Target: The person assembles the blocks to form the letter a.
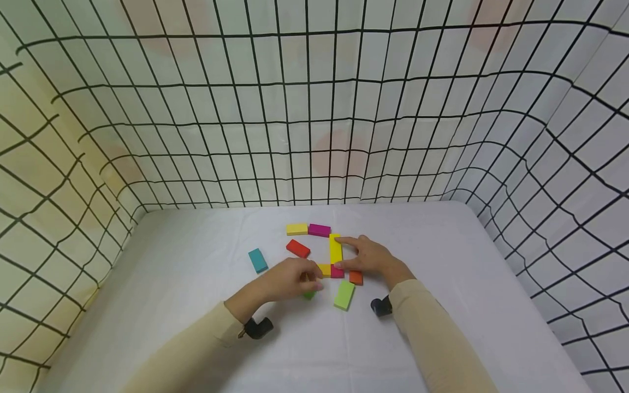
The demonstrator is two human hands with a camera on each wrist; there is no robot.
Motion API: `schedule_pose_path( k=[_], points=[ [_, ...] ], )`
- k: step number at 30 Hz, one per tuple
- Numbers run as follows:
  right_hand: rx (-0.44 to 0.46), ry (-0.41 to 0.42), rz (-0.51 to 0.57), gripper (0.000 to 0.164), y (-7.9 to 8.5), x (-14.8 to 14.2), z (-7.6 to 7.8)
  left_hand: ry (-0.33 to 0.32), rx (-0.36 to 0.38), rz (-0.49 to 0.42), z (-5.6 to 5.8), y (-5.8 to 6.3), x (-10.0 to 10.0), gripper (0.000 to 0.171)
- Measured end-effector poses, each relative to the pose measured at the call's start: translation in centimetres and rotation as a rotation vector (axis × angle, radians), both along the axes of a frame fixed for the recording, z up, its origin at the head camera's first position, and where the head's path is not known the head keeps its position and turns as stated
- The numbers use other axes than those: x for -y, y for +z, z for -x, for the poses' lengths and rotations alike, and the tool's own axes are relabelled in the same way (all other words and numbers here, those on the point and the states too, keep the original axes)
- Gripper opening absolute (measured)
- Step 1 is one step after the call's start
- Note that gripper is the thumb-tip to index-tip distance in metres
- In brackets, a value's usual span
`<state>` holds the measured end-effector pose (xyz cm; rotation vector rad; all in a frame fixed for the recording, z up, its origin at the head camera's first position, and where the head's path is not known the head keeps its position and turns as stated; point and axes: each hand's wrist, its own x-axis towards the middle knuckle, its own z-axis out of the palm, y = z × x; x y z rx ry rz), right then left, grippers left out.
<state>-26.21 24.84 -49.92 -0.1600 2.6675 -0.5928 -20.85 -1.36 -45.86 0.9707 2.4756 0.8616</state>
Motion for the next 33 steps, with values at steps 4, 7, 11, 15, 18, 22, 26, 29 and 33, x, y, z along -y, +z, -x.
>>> schedule_pose_path(
  k=[4, 7, 11, 15, 18, 22, 26, 29, 33],
  points=[
    [-0.007, 0.003, 0.005, 0.090, 0.0, -0.1, 0.1, -0.085, -0.031, 0.019, -1.6, -0.8, -2.0, 0.030],
    [-0.009, 0.001, -0.003, 0.089, -0.1, -0.1, 0.1, -0.089, -0.107, 0.087, -2.5, -1.7, -3.6, 0.034],
    [-0.003, -0.005, -0.012, 0.088, 0.0, 0.1, 0.1, -0.058, -0.173, 0.139, -3.2, -2.7, -4.9, 0.036],
    [0.001, -0.001, -0.017, 0.088, 0.0, 0.2, 0.1, -0.031, -0.191, 0.149, -3.6, -3.0, -5.3, 0.037],
    [0.000, -0.001, -0.023, 0.089, -0.1, 0.1, 0.3, -0.002, -0.166, 0.166, -3.9, -3.0, -5.4, 0.039],
    [-0.010, -0.003, -0.024, 0.091, -0.2, 0.1, 0.4, 0.046, -0.098, 0.175, -4.2, -3.0, -5.3, 0.042],
    [-0.014, 0.001, -0.028, 0.090, -0.2, 0.1, 0.3, 0.087, -0.071, 0.171, -4.3, -3.3, -5.0, 0.043],
    [-0.017, 0.006, -0.032, 0.088, -0.2, 0.1, 0.2, 0.113, -0.108, 0.175, -4.4, -3.5, -4.8, 0.042],
    [-0.020, 0.007, -0.034, 0.087, -0.2, 0.1, 0.1, 0.134, -0.147, 0.174, -4.6, -3.5, -4.5, 0.040]
  ],
)
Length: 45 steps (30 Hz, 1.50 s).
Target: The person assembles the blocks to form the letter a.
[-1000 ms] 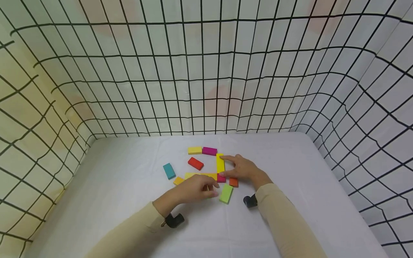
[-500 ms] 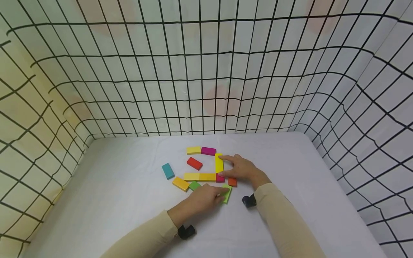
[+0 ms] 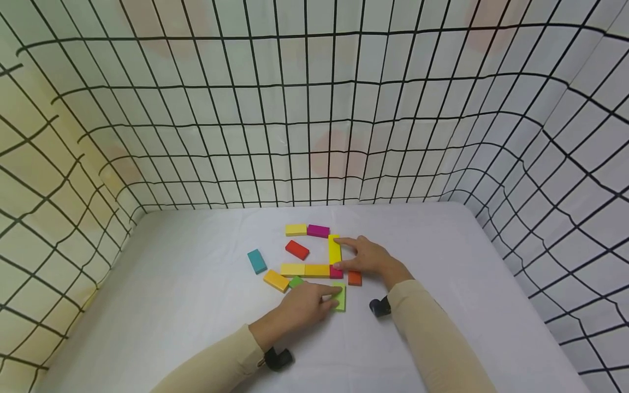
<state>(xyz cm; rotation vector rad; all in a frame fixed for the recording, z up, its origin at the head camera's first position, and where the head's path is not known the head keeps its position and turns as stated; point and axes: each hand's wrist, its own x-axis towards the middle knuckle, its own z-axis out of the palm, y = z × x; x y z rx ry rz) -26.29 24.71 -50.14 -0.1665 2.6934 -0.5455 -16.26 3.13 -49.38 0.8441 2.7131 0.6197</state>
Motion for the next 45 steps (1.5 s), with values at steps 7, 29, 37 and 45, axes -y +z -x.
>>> schedule_pose_path(
  k=[7, 29, 37, 45],
  points=[
    [0.001, -0.005, 0.004, 0.087, -0.05, 0.03, 0.06, 0.011, -0.050, -0.008, -0.05, -0.04, 0.00, 0.039],
    [-0.001, -0.012, 0.001, 0.091, 0.03, 0.16, 0.16, 0.079, -0.057, -0.050, 0.08, -0.45, -0.37, 0.043],
    [-0.001, -0.004, 0.006, 0.091, 0.07, 0.10, 0.11, 0.085, -0.049, -0.036, 0.05, -0.43, -0.50, 0.044],
    [0.003, -0.005, 0.006, 0.090, 0.28, 0.17, -0.02, 0.083, -0.053, -0.032, -0.04, -0.28, -0.44, 0.044]
  ],
)
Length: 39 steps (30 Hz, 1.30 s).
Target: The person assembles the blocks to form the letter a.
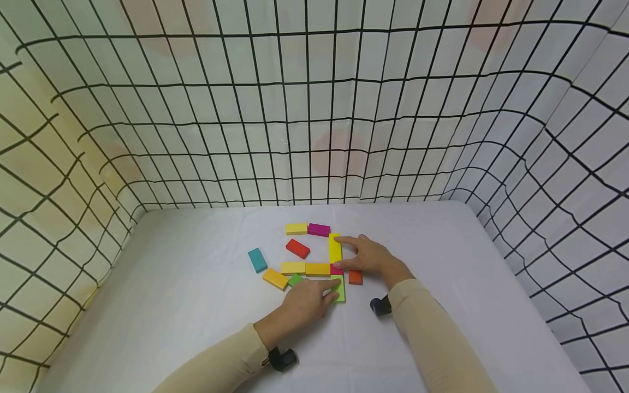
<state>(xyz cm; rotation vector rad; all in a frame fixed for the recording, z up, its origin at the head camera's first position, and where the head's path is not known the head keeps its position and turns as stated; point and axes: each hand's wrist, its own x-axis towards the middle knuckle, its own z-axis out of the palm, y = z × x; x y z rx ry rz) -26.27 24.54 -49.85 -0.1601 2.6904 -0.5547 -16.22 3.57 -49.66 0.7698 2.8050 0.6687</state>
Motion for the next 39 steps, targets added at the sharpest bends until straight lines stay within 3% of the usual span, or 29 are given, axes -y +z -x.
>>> schedule_pose_path(
  k=[15, 19, 25, 31, 39],
  points=[
    [0.004, 0.000, 0.011, 0.091, -0.2, -0.1, 0.0, 0.018, 0.026, 0.008, 0.2, 0.5, 0.5, 0.045],
    [0.003, 0.004, 0.018, 0.090, -0.2, -0.1, 0.1, 0.059, -0.029, 0.004, 1.5, 1.2, 1.8, 0.039],
    [0.009, 0.013, 0.013, 0.090, -0.2, -0.2, 0.2, 0.172, -0.143, -0.011, 4.1, 2.0, 5.1, 0.027],
    [0.019, 0.007, 0.007, 0.089, -0.1, -0.3, 0.1, 0.240, -0.077, 0.013, 5.5, 1.7, 7.4, 0.025],
    [0.012, 0.014, 0.005, 0.088, 0.0, -0.1, 0.0, 0.216, -0.037, -0.008, 5.9, 1.3, 8.4, 0.018]
  ],
)
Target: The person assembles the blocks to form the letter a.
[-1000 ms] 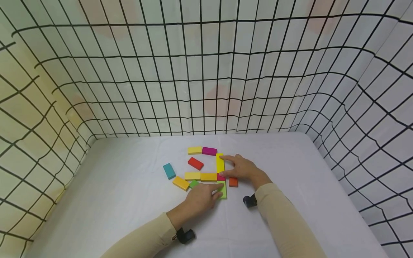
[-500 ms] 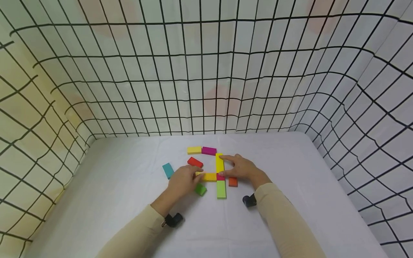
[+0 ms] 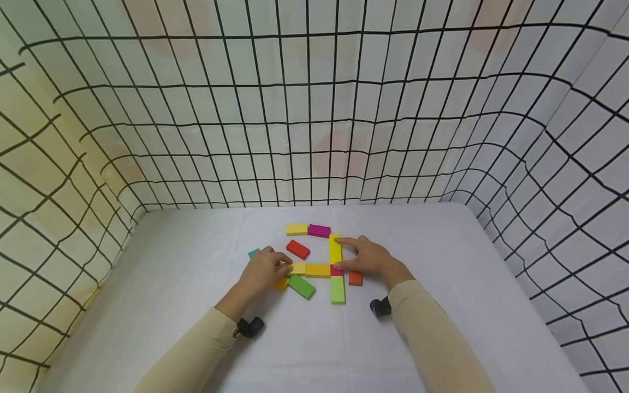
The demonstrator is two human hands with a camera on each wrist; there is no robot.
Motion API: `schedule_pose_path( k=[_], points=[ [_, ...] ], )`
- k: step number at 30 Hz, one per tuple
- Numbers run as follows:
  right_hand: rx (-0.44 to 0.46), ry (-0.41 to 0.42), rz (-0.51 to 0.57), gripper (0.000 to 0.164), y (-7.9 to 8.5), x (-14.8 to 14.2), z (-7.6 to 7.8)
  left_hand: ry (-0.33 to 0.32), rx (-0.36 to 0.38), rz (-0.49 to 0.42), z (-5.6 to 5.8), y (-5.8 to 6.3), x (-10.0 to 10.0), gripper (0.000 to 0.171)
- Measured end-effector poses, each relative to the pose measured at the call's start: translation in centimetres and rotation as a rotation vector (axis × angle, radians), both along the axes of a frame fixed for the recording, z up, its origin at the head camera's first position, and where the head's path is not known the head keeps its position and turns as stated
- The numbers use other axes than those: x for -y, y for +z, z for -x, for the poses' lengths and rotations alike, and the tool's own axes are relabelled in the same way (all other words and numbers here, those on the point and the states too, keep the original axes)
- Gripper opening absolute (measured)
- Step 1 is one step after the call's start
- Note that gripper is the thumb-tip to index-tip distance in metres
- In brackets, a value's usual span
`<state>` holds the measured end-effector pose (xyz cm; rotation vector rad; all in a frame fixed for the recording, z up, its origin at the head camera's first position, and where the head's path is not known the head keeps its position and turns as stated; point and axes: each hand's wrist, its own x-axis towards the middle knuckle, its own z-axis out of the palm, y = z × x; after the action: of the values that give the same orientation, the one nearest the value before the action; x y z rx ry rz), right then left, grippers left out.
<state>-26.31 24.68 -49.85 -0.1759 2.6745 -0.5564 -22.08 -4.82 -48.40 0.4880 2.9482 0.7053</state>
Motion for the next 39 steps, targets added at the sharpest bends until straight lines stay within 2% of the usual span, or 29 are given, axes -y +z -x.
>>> schedule_pose_path(
  k=[8, 17, 30, 39],
  points=[
    [-0.001, 0.001, 0.001, 0.090, -0.2, -0.1, 0.2, -0.020, 0.022, -0.054, 0.2, -0.3, 0.4, 0.018],
    [-0.001, -0.005, -0.002, 0.089, -0.2, 0.0, 0.1, -0.006, 0.058, -0.066, 0.1, -0.4, 0.4, 0.019],
    [0.009, -0.021, -0.002, 0.090, -0.2, 0.0, 0.1, 0.009, 0.053, -0.070, -0.2, -0.6, 0.2, 0.023],
    [0.007, -0.022, 0.008, 0.090, -0.3, -0.1, 0.0, 0.066, 0.093, -0.179, -0.7, -0.5, 1.7, 0.026]
  ],
)
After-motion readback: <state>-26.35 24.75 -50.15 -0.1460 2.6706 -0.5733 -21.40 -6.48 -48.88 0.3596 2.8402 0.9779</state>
